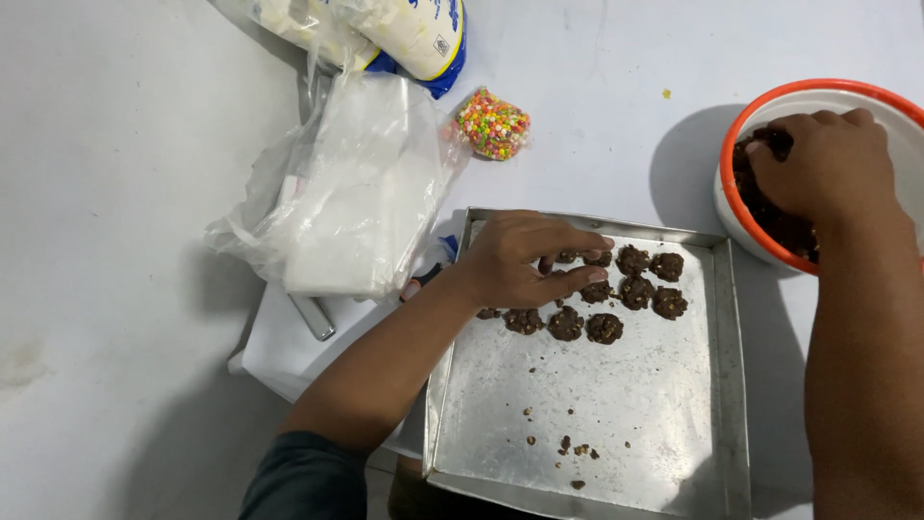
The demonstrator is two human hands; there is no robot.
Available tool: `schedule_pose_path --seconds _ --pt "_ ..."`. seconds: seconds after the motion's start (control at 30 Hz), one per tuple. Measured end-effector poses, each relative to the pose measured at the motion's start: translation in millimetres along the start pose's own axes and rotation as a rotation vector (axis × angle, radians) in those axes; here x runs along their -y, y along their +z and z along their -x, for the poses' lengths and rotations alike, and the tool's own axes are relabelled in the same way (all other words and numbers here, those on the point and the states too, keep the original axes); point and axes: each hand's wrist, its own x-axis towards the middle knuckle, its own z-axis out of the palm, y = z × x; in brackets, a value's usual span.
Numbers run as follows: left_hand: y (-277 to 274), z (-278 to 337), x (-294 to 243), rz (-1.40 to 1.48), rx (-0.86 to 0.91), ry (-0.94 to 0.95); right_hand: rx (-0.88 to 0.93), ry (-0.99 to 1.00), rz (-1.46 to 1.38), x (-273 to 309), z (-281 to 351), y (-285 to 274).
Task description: Forming small individual portions of a chocolate and nut mixture and placing them onto a metal baking tray.
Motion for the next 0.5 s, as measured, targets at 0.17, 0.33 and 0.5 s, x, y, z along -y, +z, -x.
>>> schedule_pose_path --seconds 0.17,0.33,0.5 --pt "2.9 0.5 1.8 -0.001 0.004 0.018 -0.201 -0.005 -0.045 -4.7 3.4 6.5" --pt "1.2 0.2 1.3 0.013 -0.001 0.02 0.005 0.087 -0.01 3.8 5.3 -9.8" --pt "0.9 0.6 1.6 0.01 0.008 0.021 0.049 0.066 -0.067 4.0 1.8 -16.8"
